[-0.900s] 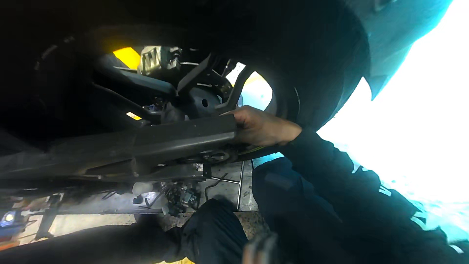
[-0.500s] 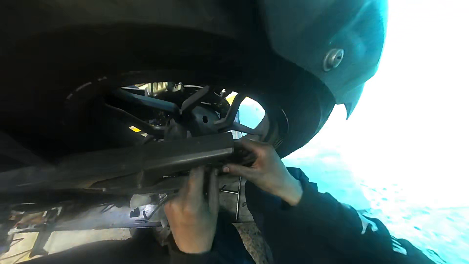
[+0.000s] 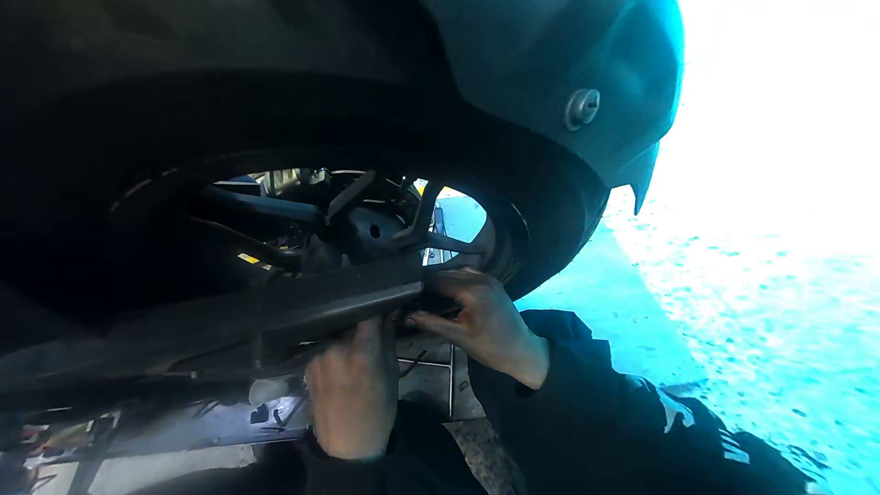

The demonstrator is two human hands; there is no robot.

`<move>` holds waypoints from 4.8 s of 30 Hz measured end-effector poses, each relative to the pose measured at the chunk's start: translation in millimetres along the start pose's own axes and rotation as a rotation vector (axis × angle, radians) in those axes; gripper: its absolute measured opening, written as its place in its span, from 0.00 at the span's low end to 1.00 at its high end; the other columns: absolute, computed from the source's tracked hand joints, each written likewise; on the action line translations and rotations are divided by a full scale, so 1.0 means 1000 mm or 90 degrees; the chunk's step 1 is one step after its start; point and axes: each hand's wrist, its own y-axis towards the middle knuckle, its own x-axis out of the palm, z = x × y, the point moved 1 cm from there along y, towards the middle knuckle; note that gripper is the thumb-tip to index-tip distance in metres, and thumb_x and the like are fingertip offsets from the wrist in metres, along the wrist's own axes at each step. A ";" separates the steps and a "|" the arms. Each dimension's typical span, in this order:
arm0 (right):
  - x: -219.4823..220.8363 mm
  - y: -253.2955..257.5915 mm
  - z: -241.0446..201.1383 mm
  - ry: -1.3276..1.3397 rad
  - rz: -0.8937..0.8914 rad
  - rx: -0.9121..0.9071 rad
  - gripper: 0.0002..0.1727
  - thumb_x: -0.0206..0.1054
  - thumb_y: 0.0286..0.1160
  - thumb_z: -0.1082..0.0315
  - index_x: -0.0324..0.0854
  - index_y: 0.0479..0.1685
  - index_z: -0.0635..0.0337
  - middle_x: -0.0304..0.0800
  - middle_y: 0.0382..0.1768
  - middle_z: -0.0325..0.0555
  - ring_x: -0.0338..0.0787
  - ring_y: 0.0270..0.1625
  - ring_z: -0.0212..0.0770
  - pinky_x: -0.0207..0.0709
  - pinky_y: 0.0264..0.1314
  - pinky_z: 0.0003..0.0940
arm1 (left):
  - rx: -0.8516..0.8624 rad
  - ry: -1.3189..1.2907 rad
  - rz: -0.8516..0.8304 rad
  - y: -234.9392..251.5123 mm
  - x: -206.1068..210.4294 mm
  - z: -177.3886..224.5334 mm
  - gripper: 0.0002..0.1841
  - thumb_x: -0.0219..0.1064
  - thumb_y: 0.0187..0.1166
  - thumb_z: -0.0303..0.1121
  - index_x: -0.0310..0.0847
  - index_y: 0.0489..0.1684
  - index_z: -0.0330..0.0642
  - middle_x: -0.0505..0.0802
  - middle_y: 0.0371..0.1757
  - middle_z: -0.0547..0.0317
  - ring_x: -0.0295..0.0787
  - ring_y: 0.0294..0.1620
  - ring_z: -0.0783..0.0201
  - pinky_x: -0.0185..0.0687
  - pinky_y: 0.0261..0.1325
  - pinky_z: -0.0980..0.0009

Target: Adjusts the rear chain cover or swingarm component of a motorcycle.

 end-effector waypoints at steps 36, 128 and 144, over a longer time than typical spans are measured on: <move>0.009 0.003 -0.007 -0.052 0.179 -0.171 0.10 0.80 0.61 0.62 0.91 0.36 0.57 0.92 0.37 0.42 0.90 0.46 0.38 0.83 0.54 0.35 | -0.047 -0.107 0.015 -0.004 0.008 0.003 0.14 0.61 0.86 0.42 0.88 0.42 0.42 0.85 0.16 0.60 0.85 0.18 0.57 0.79 0.21 0.55; -0.005 0.070 -0.011 -0.115 -0.151 -0.378 0.23 0.71 0.74 0.54 0.85 0.57 0.65 0.92 0.51 0.51 0.89 0.58 0.41 0.78 0.69 0.39 | -0.658 -0.789 -0.201 -0.121 0.166 0.065 0.16 0.61 0.83 0.30 0.84 0.65 0.36 0.94 0.51 0.49 0.92 0.51 0.61 0.88 0.61 0.59; -0.037 0.092 -0.002 -0.005 -0.451 -0.269 0.16 0.70 0.67 0.68 0.88 0.55 0.60 0.90 0.56 0.43 0.86 0.61 0.36 0.76 0.69 0.35 | -0.142 -0.298 0.259 -0.071 0.035 0.045 0.08 0.69 0.76 0.35 0.92 0.44 0.46 0.95 0.45 0.59 0.91 0.52 0.65 0.88 0.59 0.68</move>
